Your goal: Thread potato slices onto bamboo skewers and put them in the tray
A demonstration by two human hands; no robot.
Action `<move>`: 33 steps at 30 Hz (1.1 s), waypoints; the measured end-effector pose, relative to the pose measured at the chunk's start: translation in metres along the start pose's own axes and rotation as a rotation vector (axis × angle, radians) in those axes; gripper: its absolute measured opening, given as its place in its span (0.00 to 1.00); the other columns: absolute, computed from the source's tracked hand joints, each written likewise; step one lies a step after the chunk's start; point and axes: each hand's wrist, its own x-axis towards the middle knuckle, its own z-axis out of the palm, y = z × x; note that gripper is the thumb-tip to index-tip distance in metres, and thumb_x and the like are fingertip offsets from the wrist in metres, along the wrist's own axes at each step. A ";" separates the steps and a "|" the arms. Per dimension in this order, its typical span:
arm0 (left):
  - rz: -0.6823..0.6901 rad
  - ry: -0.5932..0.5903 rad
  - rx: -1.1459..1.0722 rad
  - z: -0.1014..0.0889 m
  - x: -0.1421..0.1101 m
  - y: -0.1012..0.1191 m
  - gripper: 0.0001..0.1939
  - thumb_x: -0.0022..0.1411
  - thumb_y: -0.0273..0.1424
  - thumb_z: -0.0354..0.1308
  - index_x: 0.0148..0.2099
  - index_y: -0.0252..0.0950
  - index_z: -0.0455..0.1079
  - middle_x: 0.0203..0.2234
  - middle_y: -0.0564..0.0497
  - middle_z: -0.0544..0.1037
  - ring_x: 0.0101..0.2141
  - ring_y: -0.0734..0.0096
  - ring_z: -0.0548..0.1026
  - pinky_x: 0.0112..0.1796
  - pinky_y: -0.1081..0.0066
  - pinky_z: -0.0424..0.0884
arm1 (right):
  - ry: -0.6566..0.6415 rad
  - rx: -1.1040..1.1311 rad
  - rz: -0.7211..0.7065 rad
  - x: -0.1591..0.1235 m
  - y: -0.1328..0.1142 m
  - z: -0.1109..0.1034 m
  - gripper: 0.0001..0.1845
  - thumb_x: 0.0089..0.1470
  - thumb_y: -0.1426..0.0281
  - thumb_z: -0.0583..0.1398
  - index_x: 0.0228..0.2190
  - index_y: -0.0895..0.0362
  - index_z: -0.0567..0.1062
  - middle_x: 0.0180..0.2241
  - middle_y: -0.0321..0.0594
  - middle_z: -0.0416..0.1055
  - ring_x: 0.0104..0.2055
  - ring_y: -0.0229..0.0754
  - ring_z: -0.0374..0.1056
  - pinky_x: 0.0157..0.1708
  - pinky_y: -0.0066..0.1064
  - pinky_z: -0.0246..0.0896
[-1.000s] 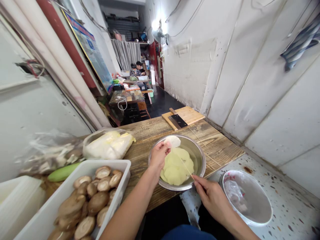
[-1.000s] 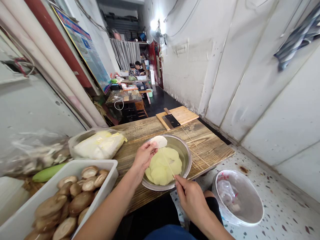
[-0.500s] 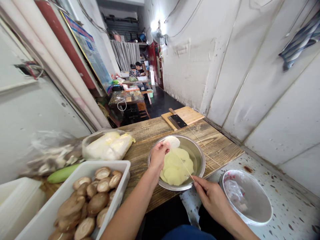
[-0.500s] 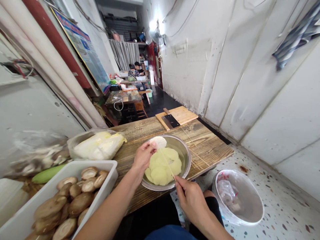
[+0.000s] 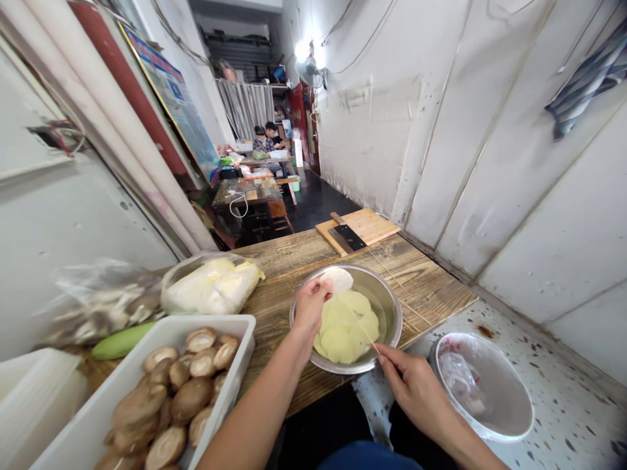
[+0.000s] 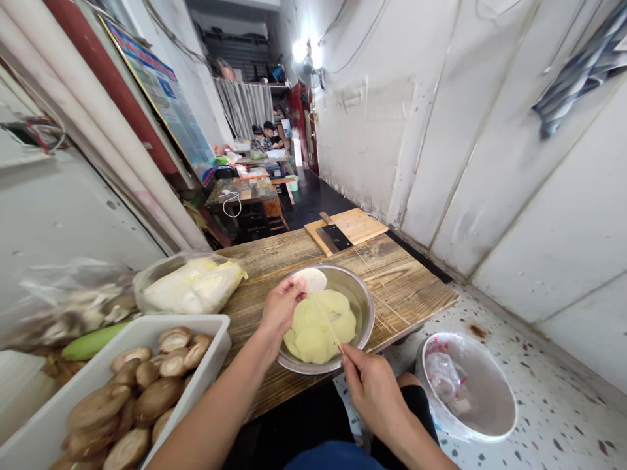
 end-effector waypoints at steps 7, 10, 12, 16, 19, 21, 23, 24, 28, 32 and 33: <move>0.035 -0.026 0.063 -0.001 -0.001 -0.001 0.13 0.44 0.37 0.66 0.28 0.33 0.72 0.21 0.54 0.73 0.22 0.80 0.66 0.27 0.77 0.62 | 0.017 -0.020 -0.018 0.002 -0.002 0.005 0.20 0.61 0.66 0.48 0.38 0.58 0.78 0.27 0.42 0.77 0.31 0.44 0.74 0.34 0.29 0.67; 0.015 -0.035 0.066 0.001 -0.004 0.001 0.13 0.43 0.37 0.67 0.27 0.32 0.72 0.20 0.53 0.73 0.22 0.80 0.66 0.28 0.76 0.63 | 0.016 -0.044 -0.019 0.005 -0.002 0.006 0.20 0.61 0.66 0.47 0.39 0.59 0.77 0.29 0.44 0.78 0.32 0.45 0.75 0.34 0.30 0.67; -0.029 -0.048 0.046 0.002 -0.006 0.003 0.14 0.41 0.37 0.68 0.27 0.32 0.72 0.21 0.53 0.73 0.22 0.80 0.67 0.28 0.76 0.64 | 0.028 -0.066 -0.017 0.007 -0.001 0.008 0.21 0.60 0.67 0.47 0.42 0.60 0.76 0.31 0.45 0.78 0.33 0.46 0.75 0.34 0.31 0.67; -0.152 -0.046 -0.072 0.005 -0.008 0.008 0.16 0.37 0.34 0.70 0.28 0.32 0.71 0.21 0.52 0.73 0.22 0.79 0.68 0.27 0.76 0.65 | 0.053 -0.087 -0.041 0.007 0.002 0.012 0.21 0.61 0.67 0.46 0.44 0.60 0.75 0.34 0.47 0.78 0.34 0.47 0.75 0.34 0.32 0.68; -0.215 -0.025 -0.143 0.007 -0.007 0.010 0.17 0.36 0.33 0.70 0.29 0.33 0.69 0.21 0.53 0.73 0.21 0.79 0.69 0.25 0.77 0.64 | 0.101 -0.102 -0.075 0.005 0.006 0.017 0.21 0.61 0.67 0.46 0.44 0.62 0.74 0.37 0.49 0.78 0.35 0.47 0.75 0.36 0.34 0.69; -0.230 -0.028 -0.165 0.008 -0.006 0.011 0.17 0.36 0.33 0.70 0.29 0.33 0.69 0.20 0.54 0.73 0.20 0.80 0.68 0.24 0.78 0.63 | 0.136 -0.107 -0.102 0.002 0.011 0.019 0.21 0.61 0.67 0.47 0.44 0.63 0.74 0.39 0.51 0.77 0.38 0.48 0.75 0.38 0.35 0.70; -0.233 -0.040 -0.182 0.009 -0.005 0.012 0.18 0.36 0.33 0.70 0.29 0.32 0.70 0.21 0.53 0.73 0.20 0.80 0.68 0.23 0.78 0.61 | 0.149 -0.106 -0.129 0.000 0.014 0.020 0.21 0.61 0.68 0.47 0.44 0.64 0.75 0.40 0.52 0.77 0.40 0.48 0.75 0.40 0.35 0.70; -0.233 -0.044 -0.189 0.010 -0.005 0.013 0.17 0.36 0.33 0.70 0.29 0.32 0.70 0.21 0.53 0.73 0.20 0.80 0.68 0.22 0.78 0.61 | 0.150 -0.103 -0.135 0.000 0.016 0.020 0.21 0.61 0.67 0.47 0.44 0.64 0.75 0.40 0.52 0.77 0.40 0.47 0.75 0.40 0.35 0.70; -0.243 -0.061 -0.218 0.013 -0.007 0.015 0.16 0.37 0.32 0.69 0.29 0.33 0.70 0.21 0.53 0.73 0.21 0.79 0.68 0.22 0.77 0.60 | 0.181 -0.076 -0.127 -0.003 0.019 0.019 0.21 0.62 0.67 0.48 0.44 0.64 0.75 0.40 0.52 0.77 0.39 0.47 0.75 0.40 0.34 0.71; -0.186 -0.089 -0.177 0.014 -0.011 0.016 0.14 0.39 0.34 0.68 0.29 0.33 0.71 0.22 0.52 0.73 0.23 0.77 0.68 0.23 0.76 0.60 | 0.195 -0.058 -0.139 -0.005 0.019 0.019 0.21 0.62 0.66 0.48 0.45 0.62 0.75 0.41 0.52 0.77 0.41 0.48 0.75 0.41 0.35 0.71; -0.142 -0.090 -0.135 0.015 -0.012 0.016 0.14 0.40 0.35 0.67 0.29 0.33 0.71 0.22 0.52 0.73 0.23 0.77 0.68 0.23 0.76 0.60 | 0.190 -0.055 -0.138 -0.005 0.018 0.019 0.21 0.62 0.66 0.48 0.45 0.62 0.75 0.42 0.52 0.77 0.42 0.48 0.75 0.42 0.35 0.71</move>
